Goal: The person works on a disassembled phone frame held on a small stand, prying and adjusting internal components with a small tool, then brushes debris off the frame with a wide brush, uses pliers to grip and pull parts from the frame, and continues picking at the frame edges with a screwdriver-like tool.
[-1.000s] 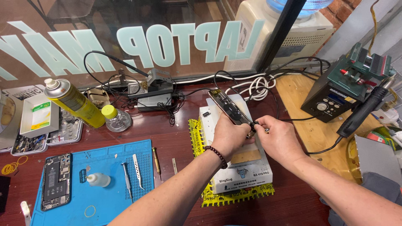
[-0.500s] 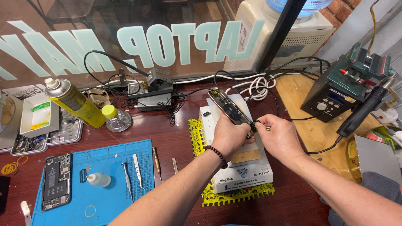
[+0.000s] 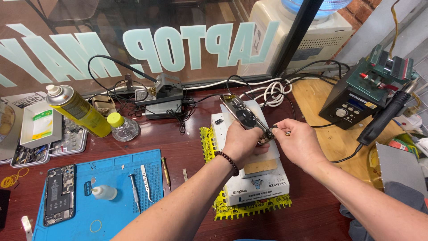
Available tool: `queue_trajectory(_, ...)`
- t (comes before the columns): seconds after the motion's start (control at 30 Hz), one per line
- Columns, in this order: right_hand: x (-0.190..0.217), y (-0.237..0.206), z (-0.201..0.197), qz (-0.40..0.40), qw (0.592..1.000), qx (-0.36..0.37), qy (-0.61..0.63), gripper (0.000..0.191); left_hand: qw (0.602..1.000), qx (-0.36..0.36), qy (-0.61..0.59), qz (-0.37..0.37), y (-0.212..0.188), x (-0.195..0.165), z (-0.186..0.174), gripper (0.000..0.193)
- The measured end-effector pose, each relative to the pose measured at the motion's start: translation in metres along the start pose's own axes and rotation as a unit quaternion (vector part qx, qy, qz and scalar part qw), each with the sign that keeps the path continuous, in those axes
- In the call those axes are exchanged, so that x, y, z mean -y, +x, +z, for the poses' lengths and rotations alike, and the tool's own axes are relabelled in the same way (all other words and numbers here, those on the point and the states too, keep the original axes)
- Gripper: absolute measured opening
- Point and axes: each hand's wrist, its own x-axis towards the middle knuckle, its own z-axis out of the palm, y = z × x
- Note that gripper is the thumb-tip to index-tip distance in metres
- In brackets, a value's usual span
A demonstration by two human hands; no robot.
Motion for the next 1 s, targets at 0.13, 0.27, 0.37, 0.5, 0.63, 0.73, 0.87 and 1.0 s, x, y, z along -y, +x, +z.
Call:
queue_trajectory(0.13, 0.015, -0.008, -0.015, 0.018, 0.998, 0.001, 0.060, 0.018, 1.000, -0.007, -0.009, -0.025, -0.009, -0.010, 0.005, 0.011)
queue_trajectory(0.27, 0.024, -0.022, -0.062, 0.214, 0.932, 0.083, 0.282, 0.016, 0.999, -0.027, -0.023, -0.039, -0.039, -0.024, 0.034, 0.010)
queue_trajectory(0.37, -0.015, -0.031, -0.063, 0.273, 0.874, 0.124, 0.381, 0.014, 0.998, -0.010, -0.048, -0.050, -0.037, 0.012, 0.039, 0.011)
queue_trajectory(0.5, -0.069, -0.031, -0.008, 0.269, 0.874, 0.113, 0.388, 0.011, 0.995, -0.031, -0.049, -0.081, 0.002, 0.083, 0.030, 0.012)
queue_trajectory(0.63, -0.094, -0.035, -0.010, 0.248, 0.903, 0.097, 0.338, 0.011, 0.994, -0.023, -0.066, -0.090, 0.007, 0.100, 0.039, 0.012)
queue_trajectory(0.73, -0.098, -0.034, -0.021, 0.266, 0.887, 0.101, 0.364, 0.011, 0.992, -0.016, -0.073, -0.106, 0.003, 0.094, 0.048, 0.012)
queue_trajectory(0.87, -0.142, -0.027, -0.019, 0.295, 0.851, 0.105, 0.421, 0.018, 0.988, -0.011, -0.098, -0.117, 0.020, 0.126, 0.054, 0.012)
queue_trajectory(1.0, -0.206, -0.013, -0.038, 0.287, 0.839, 0.087, 0.453, 0.015, 0.988, 0.023, -0.096, -0.116, 0.041, 0.170, 0.063, 0.018)
